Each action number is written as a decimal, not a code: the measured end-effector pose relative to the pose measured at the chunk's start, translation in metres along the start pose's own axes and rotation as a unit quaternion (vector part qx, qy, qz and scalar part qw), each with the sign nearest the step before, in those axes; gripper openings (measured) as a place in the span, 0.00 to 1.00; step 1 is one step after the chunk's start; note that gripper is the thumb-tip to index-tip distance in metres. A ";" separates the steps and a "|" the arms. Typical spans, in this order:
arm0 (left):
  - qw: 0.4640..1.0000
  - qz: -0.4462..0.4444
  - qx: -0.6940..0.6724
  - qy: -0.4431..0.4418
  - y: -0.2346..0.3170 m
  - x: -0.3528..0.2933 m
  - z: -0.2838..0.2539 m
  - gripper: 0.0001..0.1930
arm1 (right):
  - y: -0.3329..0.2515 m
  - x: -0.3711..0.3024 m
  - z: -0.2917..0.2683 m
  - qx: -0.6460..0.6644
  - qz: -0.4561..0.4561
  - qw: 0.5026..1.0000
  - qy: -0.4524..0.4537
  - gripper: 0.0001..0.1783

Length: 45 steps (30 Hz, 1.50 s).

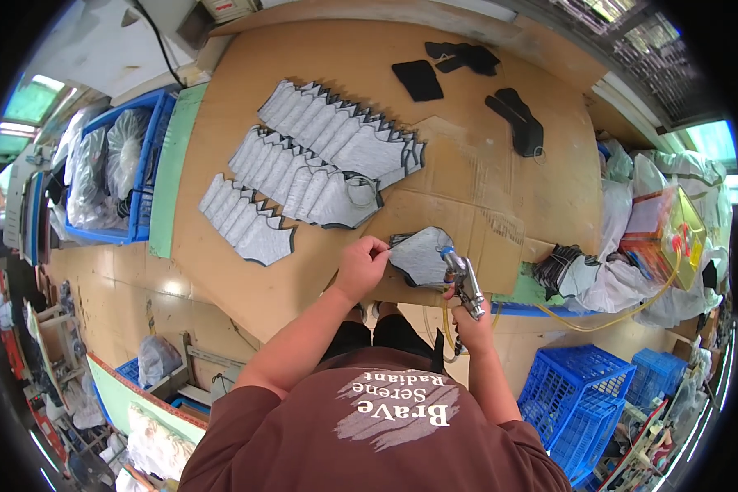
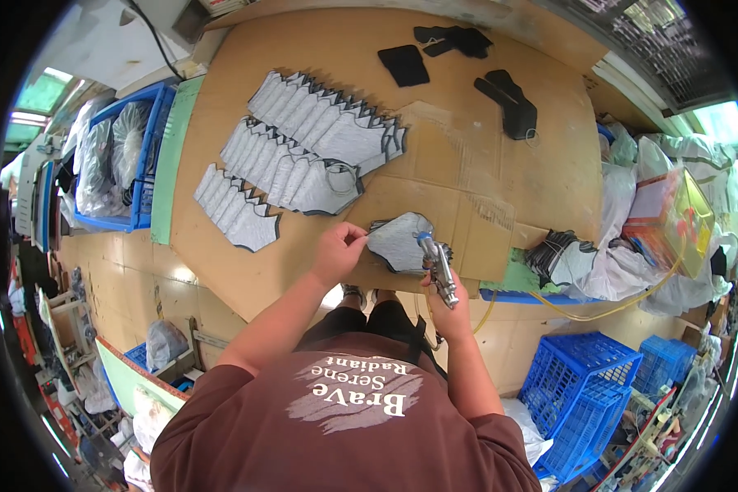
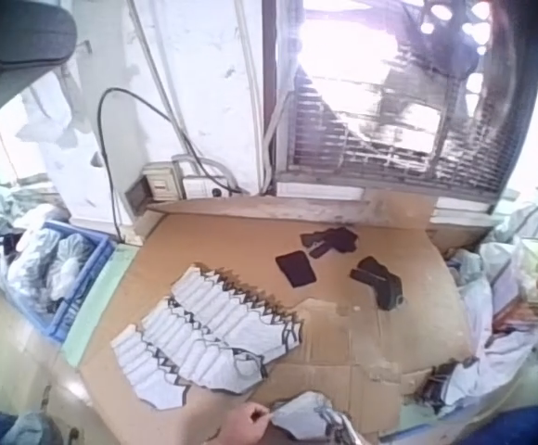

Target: Applying adhesive to shoe upper components using a spray gun.

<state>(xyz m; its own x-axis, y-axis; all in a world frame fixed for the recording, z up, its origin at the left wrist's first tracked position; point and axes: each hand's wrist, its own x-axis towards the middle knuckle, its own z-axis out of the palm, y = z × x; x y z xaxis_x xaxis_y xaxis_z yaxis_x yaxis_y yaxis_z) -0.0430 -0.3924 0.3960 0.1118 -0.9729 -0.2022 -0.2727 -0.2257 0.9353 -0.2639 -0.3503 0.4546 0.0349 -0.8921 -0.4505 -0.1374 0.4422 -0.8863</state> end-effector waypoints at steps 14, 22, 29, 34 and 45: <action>0.951 -0.143 0.089 0.259 -0.098 -0.043 -0.194 0.06 | 0.004 0.001 0.000 -0.016 0.001 0.996 -0.083 0.21; 0.981 0.043 0.139 0.126 -0.034 -0.021 -0.087 0.05 | -0.001 0.003 0.010 -0.026 -0.040 0.993 -0.112 0.20; 0.995 0.083 0.050 0.015 -0.017 0.000 0.003 0.08 | -0.001 0.005 0.013 -0.028 -0.014 0.995 -0.100 0.17; 0.997 0.077 0.024 -0.001 -0.025 0.007 0.012 0.07 | 0.005 0.006 0.011 -0.010 -0.023 0.996 -0.088 0.14; 1.000 0.000 0.020 -0.005 -0.014 0.009 0.013 0.08 | 0.005 0.002 -0.007 -0.005 -0.012 1.000 -0.002 0.16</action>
<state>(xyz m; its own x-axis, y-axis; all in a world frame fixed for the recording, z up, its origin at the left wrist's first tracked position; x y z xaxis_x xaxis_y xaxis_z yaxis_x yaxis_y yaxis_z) -0.0502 -0.3981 0.3772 0.1033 -0.9732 -0.2055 -0.3110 -0.2278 0.9227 -0.2710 -0.3507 0.4500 0.0429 -0.9018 -0.4300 -0.1461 0.4201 -0.8956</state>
